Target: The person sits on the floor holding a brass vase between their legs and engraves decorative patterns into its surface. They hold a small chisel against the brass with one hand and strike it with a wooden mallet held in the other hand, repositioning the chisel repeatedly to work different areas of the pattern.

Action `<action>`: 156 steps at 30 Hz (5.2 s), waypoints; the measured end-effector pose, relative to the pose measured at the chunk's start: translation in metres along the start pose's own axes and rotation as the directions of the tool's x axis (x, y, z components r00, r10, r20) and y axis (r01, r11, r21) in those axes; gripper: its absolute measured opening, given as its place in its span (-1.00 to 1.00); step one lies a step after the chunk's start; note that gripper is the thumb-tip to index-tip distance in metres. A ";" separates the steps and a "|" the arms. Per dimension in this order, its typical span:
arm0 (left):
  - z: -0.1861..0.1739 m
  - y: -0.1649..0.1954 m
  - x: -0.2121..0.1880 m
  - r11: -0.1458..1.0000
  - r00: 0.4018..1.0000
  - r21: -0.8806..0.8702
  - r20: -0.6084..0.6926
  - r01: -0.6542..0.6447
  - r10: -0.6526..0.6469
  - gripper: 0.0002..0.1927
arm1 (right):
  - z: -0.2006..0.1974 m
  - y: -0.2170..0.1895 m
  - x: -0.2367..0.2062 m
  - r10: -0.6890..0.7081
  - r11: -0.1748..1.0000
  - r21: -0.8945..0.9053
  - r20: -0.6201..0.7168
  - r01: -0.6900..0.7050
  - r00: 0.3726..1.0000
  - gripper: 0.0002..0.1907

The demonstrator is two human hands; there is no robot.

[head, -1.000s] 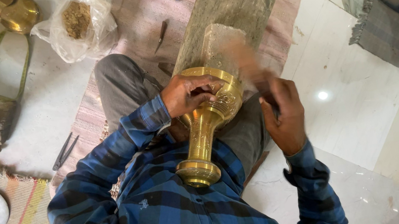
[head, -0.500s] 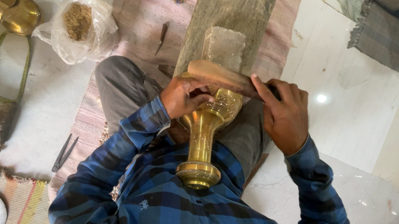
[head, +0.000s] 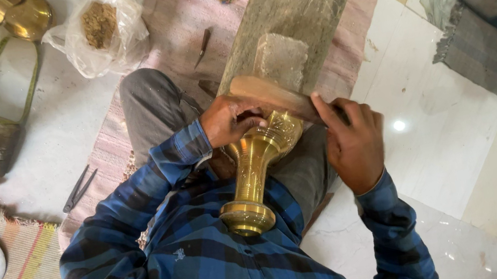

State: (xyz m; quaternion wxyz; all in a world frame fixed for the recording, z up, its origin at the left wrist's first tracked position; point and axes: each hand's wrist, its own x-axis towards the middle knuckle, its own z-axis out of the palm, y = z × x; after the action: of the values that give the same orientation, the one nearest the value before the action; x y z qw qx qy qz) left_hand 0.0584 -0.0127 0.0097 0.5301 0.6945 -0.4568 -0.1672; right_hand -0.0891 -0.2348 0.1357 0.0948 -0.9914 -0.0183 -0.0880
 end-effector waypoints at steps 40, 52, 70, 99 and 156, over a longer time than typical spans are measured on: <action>0.003 -0.002 -0.009 0.989 0.996 -0.140 -0.080 0.036 -0.048 -0.55 | -0.008 -0.009 0.013 0.092 0.915 0.398 -0.056 -0.062 0.994 -0.30; 0.006 0.000 -0.013 0.988 0.983 -0.118 -0.145 0.098 -0.114 -0.55 | -0.006 -0.006 0.015 0.027 0.983 0.185 -0.097 -0.008 0.995 -0.27; 0.003 0.008 -0.016 0.981 0.975 -0.155 -0.169 0.118 -0.144 -0.57 | -0.006 -0.007 0.017 -0.005 0.987 0.160 -0.028 0.009 1.000 -0.18; 0.004 0.007 -0.021 0.977 0.960 -0.138 -0.203 0.165 -0.191 -0.60 | -0.013 -0.013 0.022 -0.092 0.982 -0.162 0.027 0.095 0.995 -0.21; 0.009 -0.006 -0.034 0.976 0.946 -0.166 -0.266 0.144 -0.185 -0.63 | -0.014 -0.015 0.037 -0.169 0.981 -0.095 -0.010 0.167 0.986 -0.19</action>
State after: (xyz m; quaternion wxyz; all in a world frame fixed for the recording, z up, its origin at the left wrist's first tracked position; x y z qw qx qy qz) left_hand 0.0370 0.0095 -0.0073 0.6224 0.7067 -0.3043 -0.1435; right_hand -0.0555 -0.2216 0.1582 0.0407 -0.9889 -0.0968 -0.1055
